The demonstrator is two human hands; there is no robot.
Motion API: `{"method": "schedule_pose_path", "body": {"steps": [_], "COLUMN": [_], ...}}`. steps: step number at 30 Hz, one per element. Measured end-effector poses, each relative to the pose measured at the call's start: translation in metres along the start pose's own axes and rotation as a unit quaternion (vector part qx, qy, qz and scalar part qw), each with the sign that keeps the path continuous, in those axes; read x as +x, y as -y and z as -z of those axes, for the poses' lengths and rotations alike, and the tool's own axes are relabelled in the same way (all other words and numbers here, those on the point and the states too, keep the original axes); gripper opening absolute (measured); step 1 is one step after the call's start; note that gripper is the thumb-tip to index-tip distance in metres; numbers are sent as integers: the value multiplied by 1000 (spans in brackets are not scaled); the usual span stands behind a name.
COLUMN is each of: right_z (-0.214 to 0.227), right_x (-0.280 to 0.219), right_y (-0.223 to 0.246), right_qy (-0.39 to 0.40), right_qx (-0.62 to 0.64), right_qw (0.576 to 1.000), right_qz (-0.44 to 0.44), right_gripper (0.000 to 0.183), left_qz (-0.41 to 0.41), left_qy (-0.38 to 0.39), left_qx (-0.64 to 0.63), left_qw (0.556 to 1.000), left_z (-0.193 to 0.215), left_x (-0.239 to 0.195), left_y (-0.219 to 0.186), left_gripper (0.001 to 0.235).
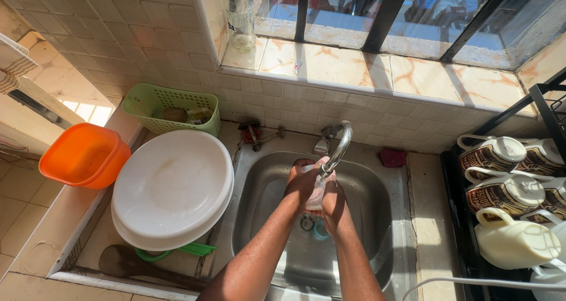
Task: Rinsing a cup and plates under a faucet and placing them in a drying rack
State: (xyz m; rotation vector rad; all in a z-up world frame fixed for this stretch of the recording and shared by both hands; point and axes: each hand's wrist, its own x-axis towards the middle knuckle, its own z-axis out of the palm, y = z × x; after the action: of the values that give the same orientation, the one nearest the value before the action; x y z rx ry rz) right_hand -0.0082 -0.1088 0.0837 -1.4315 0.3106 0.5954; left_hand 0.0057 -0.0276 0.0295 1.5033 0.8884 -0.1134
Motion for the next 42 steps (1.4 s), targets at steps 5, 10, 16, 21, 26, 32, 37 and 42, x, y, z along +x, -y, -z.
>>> {"method": "schedule_pose_path", "body": {"steps": [5,10,16,21,26,32,37,42], "right_z": [22,22,42,40,-8,10,-6,41], "right_x": [32,41,87,90,15,57,26,65], "right_y": [-50,-39,-74,-80,-45,-66,-51,-68], "right_qy": [-7,59,157,163,-12,-44,-59,227], "right_qx": [-380,0,227,169,33,-324,-154,153], "right_qw": [886,996,958,971,996,938,978,959], "right_qz": [264,67,-83,-55,86,112,130,-79], "right_gripper": [47,53,57,60,51,60,40,25], "left_qz": [-43,-75,-69,-79,-81,-124,-167,-162], "left_qy": [-11,57,249,213,126,76,183,309], "left_qx": [-6,-120,-290,-262,-214,-70,-225,-312], "left_qw": [999,988,922,938,965,987,942,884], "left_z": [-22,-8,23,24,25,17,34,59], "left_x": [40,29,23,37,54,35,14,-32], "left_y": [35,29,15,20,26,16,5,-16], "left_gripper": [54,50,59,60,54,45,48,55]}}
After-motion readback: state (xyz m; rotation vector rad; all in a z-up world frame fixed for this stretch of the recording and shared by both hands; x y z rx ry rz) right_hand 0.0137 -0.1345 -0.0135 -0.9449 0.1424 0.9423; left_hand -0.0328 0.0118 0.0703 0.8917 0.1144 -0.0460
